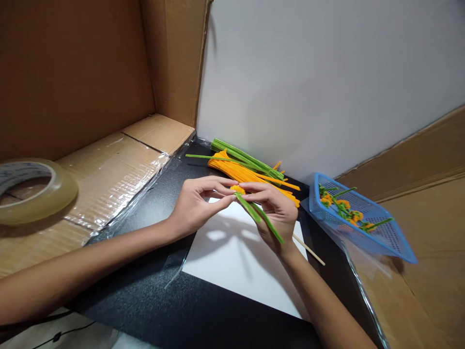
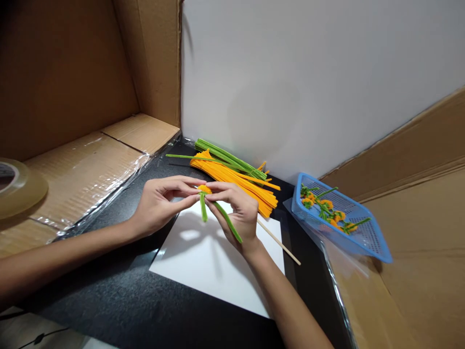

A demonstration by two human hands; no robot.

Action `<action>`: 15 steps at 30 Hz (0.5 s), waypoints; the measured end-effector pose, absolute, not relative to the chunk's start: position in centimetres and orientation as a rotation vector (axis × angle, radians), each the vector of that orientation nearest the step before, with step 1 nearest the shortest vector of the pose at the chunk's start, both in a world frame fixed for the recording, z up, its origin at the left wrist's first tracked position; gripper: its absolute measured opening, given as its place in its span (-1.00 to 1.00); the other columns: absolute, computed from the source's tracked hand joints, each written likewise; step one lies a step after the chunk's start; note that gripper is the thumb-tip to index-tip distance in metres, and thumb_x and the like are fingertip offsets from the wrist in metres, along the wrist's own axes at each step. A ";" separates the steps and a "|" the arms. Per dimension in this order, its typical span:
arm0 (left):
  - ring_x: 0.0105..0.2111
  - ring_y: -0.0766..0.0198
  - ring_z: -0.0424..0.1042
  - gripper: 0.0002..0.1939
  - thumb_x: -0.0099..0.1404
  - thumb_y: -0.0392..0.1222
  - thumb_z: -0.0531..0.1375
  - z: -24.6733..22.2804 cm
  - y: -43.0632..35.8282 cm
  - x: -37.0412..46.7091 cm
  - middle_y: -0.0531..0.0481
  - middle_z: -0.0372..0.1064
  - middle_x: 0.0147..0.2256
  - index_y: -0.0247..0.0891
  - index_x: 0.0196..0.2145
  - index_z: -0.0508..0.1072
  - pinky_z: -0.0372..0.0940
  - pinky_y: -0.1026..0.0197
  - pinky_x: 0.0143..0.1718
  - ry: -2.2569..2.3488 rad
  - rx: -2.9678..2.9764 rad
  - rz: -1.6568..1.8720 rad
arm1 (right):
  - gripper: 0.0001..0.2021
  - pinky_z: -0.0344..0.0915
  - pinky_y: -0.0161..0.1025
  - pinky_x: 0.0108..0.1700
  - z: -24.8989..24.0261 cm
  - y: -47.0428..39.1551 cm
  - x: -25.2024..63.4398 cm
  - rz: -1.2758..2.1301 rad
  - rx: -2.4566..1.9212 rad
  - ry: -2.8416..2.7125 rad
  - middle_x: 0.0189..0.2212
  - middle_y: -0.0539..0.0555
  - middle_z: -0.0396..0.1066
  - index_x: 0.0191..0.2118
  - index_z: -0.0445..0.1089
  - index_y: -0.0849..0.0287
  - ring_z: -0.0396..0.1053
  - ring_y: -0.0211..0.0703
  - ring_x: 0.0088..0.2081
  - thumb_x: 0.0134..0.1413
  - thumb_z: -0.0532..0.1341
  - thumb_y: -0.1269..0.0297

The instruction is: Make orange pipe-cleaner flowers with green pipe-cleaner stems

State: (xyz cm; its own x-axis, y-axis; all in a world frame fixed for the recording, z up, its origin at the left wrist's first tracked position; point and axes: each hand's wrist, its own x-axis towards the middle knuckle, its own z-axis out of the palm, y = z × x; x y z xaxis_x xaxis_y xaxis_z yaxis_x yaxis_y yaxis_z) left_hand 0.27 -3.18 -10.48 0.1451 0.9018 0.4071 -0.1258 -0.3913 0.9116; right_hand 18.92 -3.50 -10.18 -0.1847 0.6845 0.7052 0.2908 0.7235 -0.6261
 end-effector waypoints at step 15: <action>-0.20 0.21 0.59 -0.87 0.26 -0.24 0.30 -10.8 -3.4 0.3 -0.09 0.61 -0.21 -0.26 -0.22 0.60 0.53 0.18 -0.14 0.827 1.676 1.436 | -0.87 0.51 -0.13 -0.04 -8.8 -3.5 18.9 0.462 -0.807 -1.887 -0.17 0.05 0.57 -0.22 0.57 0.05 0.55 -0.15 -0.14 0.14 0.34 0.42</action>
State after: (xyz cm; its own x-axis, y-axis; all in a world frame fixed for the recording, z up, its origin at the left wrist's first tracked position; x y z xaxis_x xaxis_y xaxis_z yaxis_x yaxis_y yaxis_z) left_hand 0.35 -3.38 -10.82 0.1559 0.8567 0.4916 -0.0043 -0.4971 0.8677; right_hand 18.90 -3.49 -8.76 -0.2864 0.7079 0.6457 0.3298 0.7055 -0.6273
